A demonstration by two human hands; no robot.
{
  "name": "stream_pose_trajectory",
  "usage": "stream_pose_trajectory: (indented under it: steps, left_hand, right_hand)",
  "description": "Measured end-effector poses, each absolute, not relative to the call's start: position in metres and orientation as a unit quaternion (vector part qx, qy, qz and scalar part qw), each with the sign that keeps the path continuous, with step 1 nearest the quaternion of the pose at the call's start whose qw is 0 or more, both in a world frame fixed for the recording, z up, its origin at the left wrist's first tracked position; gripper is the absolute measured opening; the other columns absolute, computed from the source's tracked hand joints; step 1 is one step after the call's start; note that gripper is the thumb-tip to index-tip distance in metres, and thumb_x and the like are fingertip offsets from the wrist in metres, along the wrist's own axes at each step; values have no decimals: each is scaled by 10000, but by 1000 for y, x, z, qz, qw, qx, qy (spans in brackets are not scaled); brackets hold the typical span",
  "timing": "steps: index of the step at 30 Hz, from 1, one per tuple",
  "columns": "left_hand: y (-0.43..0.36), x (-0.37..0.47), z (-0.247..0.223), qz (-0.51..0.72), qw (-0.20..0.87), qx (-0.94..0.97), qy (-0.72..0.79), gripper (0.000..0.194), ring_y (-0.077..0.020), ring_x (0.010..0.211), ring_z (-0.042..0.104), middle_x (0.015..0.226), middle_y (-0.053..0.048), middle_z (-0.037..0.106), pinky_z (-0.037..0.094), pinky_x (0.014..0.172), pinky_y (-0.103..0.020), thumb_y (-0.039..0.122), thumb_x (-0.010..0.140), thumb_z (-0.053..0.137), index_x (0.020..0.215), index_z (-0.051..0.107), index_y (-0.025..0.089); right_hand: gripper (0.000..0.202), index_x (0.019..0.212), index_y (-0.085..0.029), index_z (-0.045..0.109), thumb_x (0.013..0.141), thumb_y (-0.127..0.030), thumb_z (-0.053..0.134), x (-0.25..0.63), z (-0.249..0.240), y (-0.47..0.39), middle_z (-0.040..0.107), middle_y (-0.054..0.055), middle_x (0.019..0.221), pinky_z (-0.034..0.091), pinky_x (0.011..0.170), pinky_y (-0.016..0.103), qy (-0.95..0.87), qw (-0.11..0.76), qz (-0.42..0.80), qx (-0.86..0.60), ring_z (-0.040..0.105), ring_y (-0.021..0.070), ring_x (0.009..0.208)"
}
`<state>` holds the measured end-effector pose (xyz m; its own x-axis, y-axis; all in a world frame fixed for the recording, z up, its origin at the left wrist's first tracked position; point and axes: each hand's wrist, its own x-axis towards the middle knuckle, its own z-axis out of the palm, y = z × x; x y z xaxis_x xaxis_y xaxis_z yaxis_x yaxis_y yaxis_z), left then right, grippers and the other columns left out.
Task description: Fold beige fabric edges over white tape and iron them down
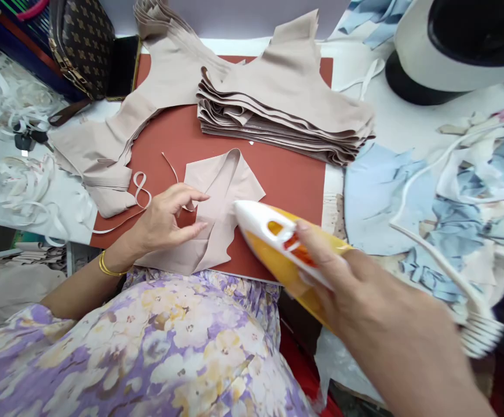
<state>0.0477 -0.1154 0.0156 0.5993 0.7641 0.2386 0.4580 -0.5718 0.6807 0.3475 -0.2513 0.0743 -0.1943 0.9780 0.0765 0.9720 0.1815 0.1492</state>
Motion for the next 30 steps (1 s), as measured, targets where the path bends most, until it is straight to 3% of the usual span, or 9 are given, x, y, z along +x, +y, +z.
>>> stream_pose_trajectory:
  steps: [4, 6, 9, 15, 20, 26, 28, 30]
  left_hand:
    - [-110, 67, 14, 216, 309, 883, 279, 392, -207, 969, 641, 1041, -102, 680, 532, 856, -333, 377, 793, 757, 1092, 646, 149]
    - [-107, 74, 13, 198, 327, 880, 283, 375, -196, 885, 646, 922, -81, 685, 527, 807, -320, 450, 780, 770, 976, 680, 143]
    - [-102, 82, 14, 155, 370, 862, 310, 309, -152, 734, 620, 801, -43, 665, 492, 672, -266, 393, 722, 831, 845, 702, 141]
    - [-89, 89, 27, 94, 413, 842, 335, 266, -114, 641, 577, 728, -16, 663, 442, 609, -238, 277, 617, 903, 738, 715, 134]
    - [-88, 90, 25, 106, 408, 836, 351, 273, -127, 639, 600, 729, -29, 696, 460, 620, -248, 280, 598, 911, 750, 740, 131]
    - [-107, 56, 16, 190, 362, 849, 334, 96, -166, 797, 689, 876, -59, 762, 524, 748, -285, 235, 864, 676, 879, 752, 178]
    - [-126, 23, 14, 244, 307, 851, 349, 153, -163, 778, 684, 847, -60, 757, 529, 744, -301, 225, 916, 590, 906, 734, 176]
    - [-149, -14, 11, 276, 247, 865, 338, 120, -169, 804, 678, 884, -69, 751, 540, 766, -322, 236, 890, 622, 946, 709, 176]
  right_hand:
    - [698, 1528, -250, 318, 851, -141, 450, 310, 73, -232, 468, 17, 650, 213, 402, 300, 844, 40, 92, 526, 428, 173, 444]
    - [786, 1528, -239, 310, 773, -64, 441, 303, 71, -225, 411, -7, 610, 189, 411, 294, 849, 58, 97, 516, 379, 164, 403]
    - [874, 1537, -250, 281, 708, -18, 435, 304, 68, -222, 421, -5, 621, 190, 421, 273, 850, 87, 82, 513, 393, 157, 407]
    - [874, 1543, -299, 275, 715, -48, 406, 303, 69, -221, 456, 12, 622, 196, 398, 244, 837, 120, 46, 532, 412, 166, 405]
    - [797, 1496, -284, 409, 740, -33, 423, 293, 71, -216, 461, 19, 604, 191, 402, 254, 832, 147, 55, 532, 454, 179, 400]
    - [658, 1440, -224, 483, 797, -89, 453, 302, 65, -218, 462, 11, 588, 145, 374, 275, 852, 55, 107, 510, 366, 135, 372]
    - [645, 1465, -237, 449, 830, -125, 482, 302, 68, -219, 504, 17, 619, 199, 376, 284, 848, 57, 100, 517, 390, 138, 389]
    - [598, 1480, -235, 426, 887, -224, 501, 294, 72, -220, 613, 91, 770, 359, 455, 329, 838, 45, 107, 534, 560, 215, 557]
